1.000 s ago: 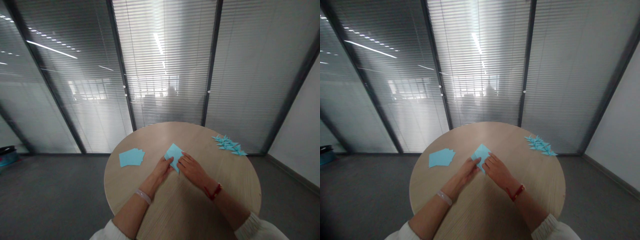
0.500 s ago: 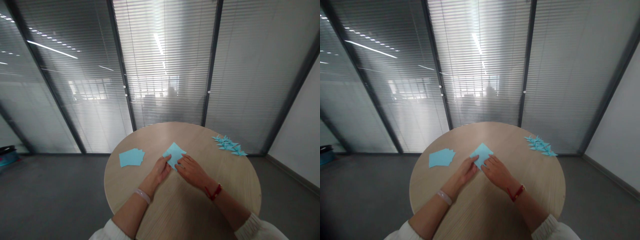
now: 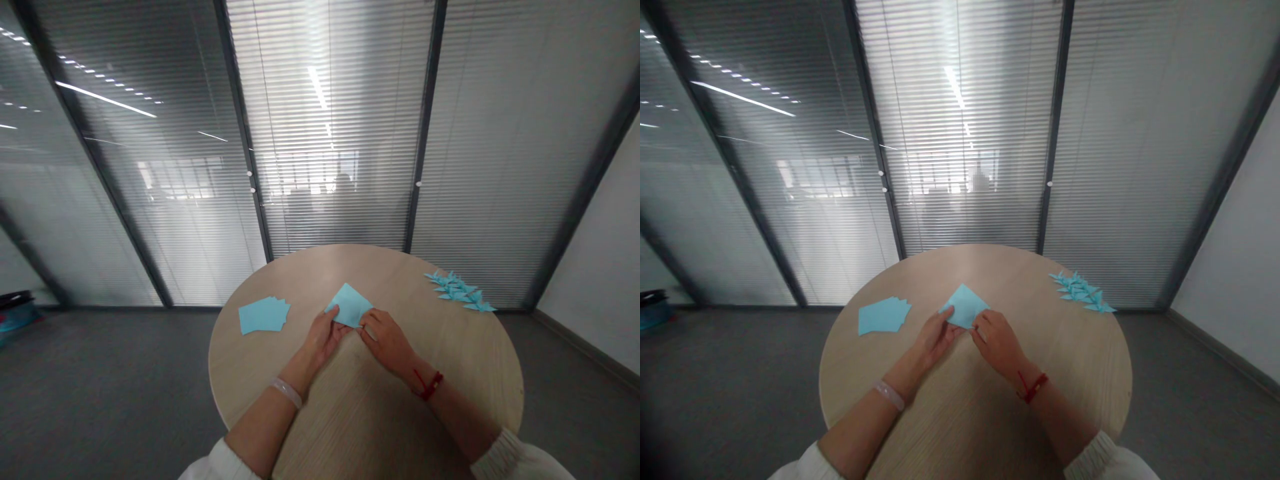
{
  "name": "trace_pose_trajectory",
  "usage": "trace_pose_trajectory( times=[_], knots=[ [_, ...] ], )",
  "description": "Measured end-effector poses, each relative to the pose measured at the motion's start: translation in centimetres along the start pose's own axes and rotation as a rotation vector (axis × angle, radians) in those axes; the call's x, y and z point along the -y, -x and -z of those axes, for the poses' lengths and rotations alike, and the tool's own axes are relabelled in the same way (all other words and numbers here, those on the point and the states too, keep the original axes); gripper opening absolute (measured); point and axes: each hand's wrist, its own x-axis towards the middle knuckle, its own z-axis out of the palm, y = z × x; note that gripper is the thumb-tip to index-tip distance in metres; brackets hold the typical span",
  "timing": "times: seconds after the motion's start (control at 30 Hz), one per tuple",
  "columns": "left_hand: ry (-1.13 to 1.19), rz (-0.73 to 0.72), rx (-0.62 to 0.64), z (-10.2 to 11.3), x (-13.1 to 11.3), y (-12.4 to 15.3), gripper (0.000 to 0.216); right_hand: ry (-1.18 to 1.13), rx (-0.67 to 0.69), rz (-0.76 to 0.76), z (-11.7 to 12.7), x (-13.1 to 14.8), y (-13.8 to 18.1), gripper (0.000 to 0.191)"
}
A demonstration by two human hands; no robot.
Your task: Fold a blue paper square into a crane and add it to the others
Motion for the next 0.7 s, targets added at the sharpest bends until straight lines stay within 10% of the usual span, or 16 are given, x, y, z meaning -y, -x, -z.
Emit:
trace_pose_trajectory(
  times=[0.47, 0.7],
  knots=[
    [-0.389, -0.073, 0.188, -1.3, -0.1, 1.3, 0.035, -0.234, -0.077, -0.252, -0.5, -1.4, 0.0, 0.025],
    [-0.555, -0.141, 0.061, -1.6, -0.3, 1.4, 0.024, -0.219, -0.045, -0.283, -0.2, -0.9, -0.2, 0.026]
  ],
)
